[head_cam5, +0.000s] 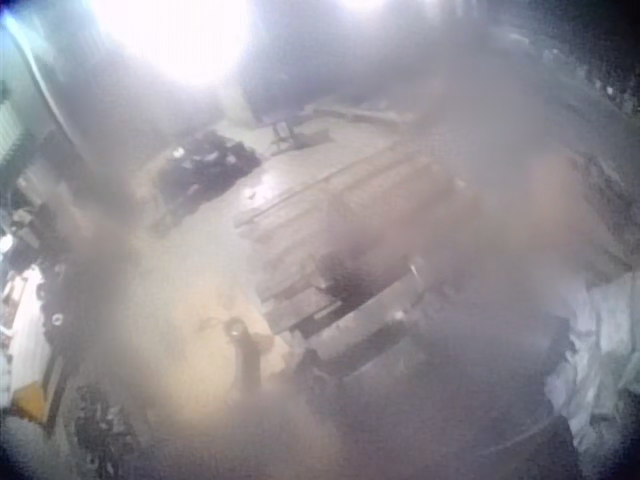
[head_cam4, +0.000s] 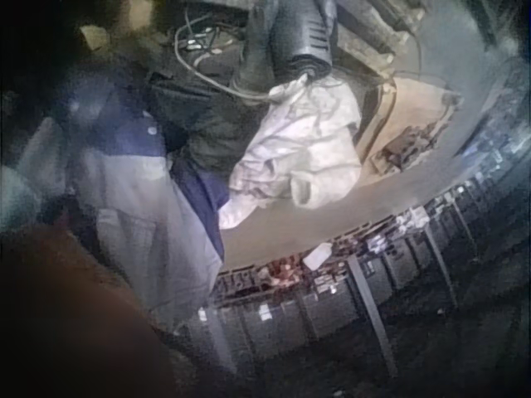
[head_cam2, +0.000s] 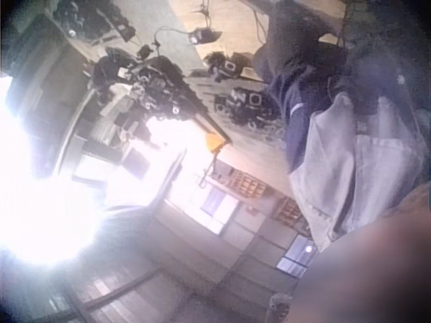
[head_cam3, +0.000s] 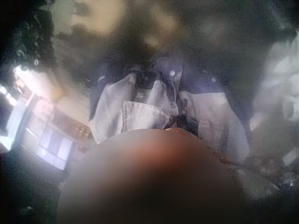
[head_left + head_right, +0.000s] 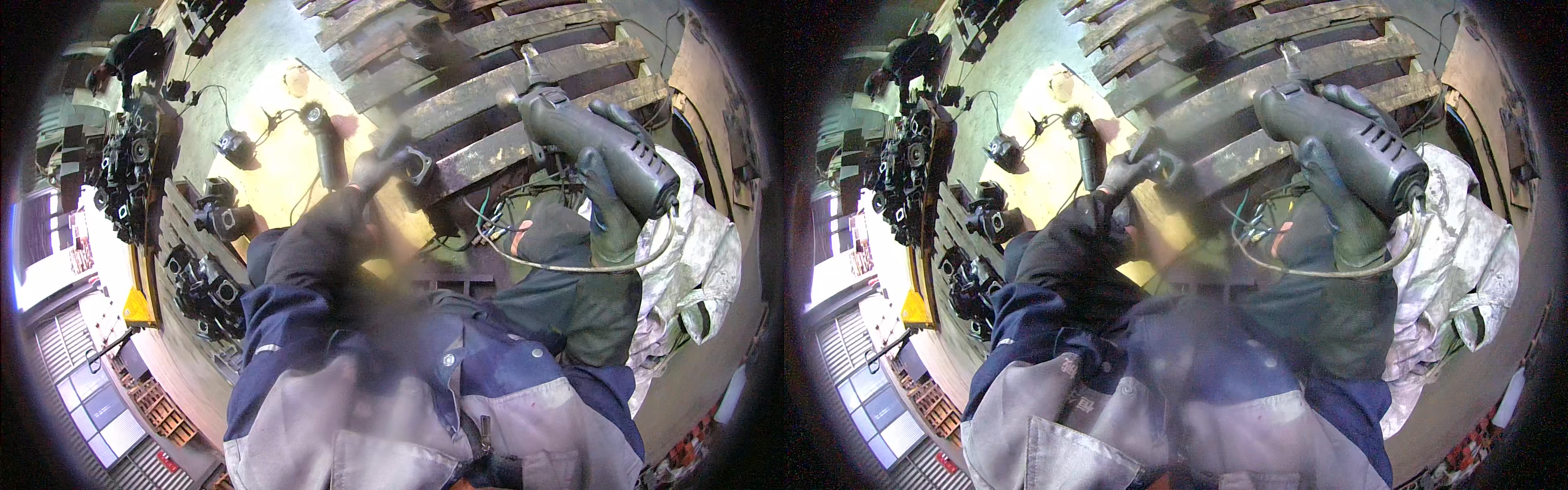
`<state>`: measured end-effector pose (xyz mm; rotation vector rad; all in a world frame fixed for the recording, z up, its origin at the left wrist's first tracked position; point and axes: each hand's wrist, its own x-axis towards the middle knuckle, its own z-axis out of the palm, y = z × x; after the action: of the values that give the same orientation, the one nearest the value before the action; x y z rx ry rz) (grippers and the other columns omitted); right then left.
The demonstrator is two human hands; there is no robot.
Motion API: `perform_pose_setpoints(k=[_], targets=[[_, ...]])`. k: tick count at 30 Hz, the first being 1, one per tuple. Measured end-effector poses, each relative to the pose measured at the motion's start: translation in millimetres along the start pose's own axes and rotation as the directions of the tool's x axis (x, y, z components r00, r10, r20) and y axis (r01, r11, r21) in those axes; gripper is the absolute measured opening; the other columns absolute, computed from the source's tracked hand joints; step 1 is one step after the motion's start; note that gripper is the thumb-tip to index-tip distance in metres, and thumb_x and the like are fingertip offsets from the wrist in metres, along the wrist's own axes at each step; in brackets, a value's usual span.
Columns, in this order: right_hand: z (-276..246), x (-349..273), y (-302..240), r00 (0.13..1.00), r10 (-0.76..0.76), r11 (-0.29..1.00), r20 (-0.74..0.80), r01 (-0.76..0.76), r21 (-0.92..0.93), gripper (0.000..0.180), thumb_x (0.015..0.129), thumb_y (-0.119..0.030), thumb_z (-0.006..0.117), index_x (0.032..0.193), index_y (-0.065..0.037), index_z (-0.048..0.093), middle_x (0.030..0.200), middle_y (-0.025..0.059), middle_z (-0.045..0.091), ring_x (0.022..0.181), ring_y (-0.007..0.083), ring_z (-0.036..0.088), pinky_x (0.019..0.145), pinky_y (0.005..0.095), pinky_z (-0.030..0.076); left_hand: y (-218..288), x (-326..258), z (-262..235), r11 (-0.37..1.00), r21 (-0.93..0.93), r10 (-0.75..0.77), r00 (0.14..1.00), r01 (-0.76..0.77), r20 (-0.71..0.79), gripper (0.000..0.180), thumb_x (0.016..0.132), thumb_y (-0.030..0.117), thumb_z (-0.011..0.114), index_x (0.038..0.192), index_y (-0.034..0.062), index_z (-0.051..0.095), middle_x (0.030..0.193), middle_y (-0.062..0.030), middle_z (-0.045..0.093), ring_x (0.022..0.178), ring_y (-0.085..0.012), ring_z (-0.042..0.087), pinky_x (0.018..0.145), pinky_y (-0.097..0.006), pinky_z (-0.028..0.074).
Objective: The person uses a handheld angle grinder to smooth the edges and surfaces of a metal part on a wooden pallet. They reposition the part several times to access different areas and briefly inspect the finished surface before placing the part down.
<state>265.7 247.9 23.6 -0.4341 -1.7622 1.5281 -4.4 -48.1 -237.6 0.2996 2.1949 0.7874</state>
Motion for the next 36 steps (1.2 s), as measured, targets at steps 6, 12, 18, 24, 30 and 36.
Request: perform_pose_setpoints(k=[6,12,18,24,30,36], targets=[[3,-3,-2,1.000,0.011,1.000,0.010,-0.011,0.001,0.065,0.089,-0.004,0.084,0.145,0.001,0.051,0.138,0.0158,0.064,0.129,0.0253,0.061,0.115,0.0432,0.047,-15,16,13,0.992,-0.126,-0.008,0.994,-0.006,-0.110,0.067,0.087,0.057,0.080,0.109,-0.0062,0.077,0.099,-0.0191,0.079,0.092,-0.0264,0.076,0.083,-0.039,0.056],[6,-6,0,1.000,0.028,1.000,0.012,-0.028,-0.004,0.063,0.089,-0.004,0.082,0.144,0.001,0.052,0.137,0.0158,0.064,0.128,0.0254,0.061,0.115,0.0432,0.047,24,-6,21,0.985,-0.164,0.039,0.997,-0.049,-0.065,0.050,0.092,0.042,0.080,0.109,-0.0044,0.077,0.096,-0.0170,0.079,0.086,-0.0235,0.075,0.078,-0.037,0.056],[11,-7,1,0.999,0.040,0.999,0.030,-0.040,-0.003,0.061,0.090,-0.004,0.081,0.143,0.001,0.053,0.137,0.0159,0.064,0.128,0.0254,0.061,0.115,0.0433,0.046,32,-2,19,0.981,-0.043,0.183,0.975,-0.190,-0.128,0.042,0.094,0.037,0.075,0.093,-0.0051,0.076,0.073,-0.0117,0.073,0.063,-0.0173,0.070,0.058,-0.033,0.055],[13,-8,0,0.998,0.052,0.999,0.041,-0.053,0.013,0.058,0.090,-0.004,0.080,0.143,0.001,0.054,0.136,0.0159,0.065,0.127,0.0255,0.062,0.115,0.0433,0.046,23,5,10,0.787,-0.585,0.329,0.936,-0.196,0.128,0.056,0.089,0.051,0.078,0.110,-0.0010,0.075,0.090,-0.0105,0.074,0.076,-0.0177,0.068,0.069,-0.032,0.054],[13,-11,4,0.993,0.088,0.994,0.073,-0.092,0.055,0.056,0.091,-0.004,0.079,0.142,0.001,0.055,0.136,0.0159,0.065,0.126,0.0256,0.062,0.115,0.0433,0.046,97,-47,3,0.969,-0.243,-0.027,0.964,-0.040,-0.263,0.093,0.084,0.058,0.074,0.148,-0.0055,0.052,0.134,-0.0206,0.068,0.118,-0.0272,0.068,0.095,-0.036,0.054],[13,-17,25,0.951,0.300,0.946,0.078,-0.307,0.105,0.055,0.090,-0.002,0.078,0.140,0.001,0.057,0.135,0.0156,0.066,0.125,0.0246,0.062,0.113,0.0421,0.047,129,-143,23,0.836,-0.537,0.221,0.964,-0.110,0.148,0.064,0.099,0.050,0.068,0.145,0.0075,0.055,0.130,-0.0129,0.064,0.109,-0.0270,0.067,0.088,-0.040,0.057]])
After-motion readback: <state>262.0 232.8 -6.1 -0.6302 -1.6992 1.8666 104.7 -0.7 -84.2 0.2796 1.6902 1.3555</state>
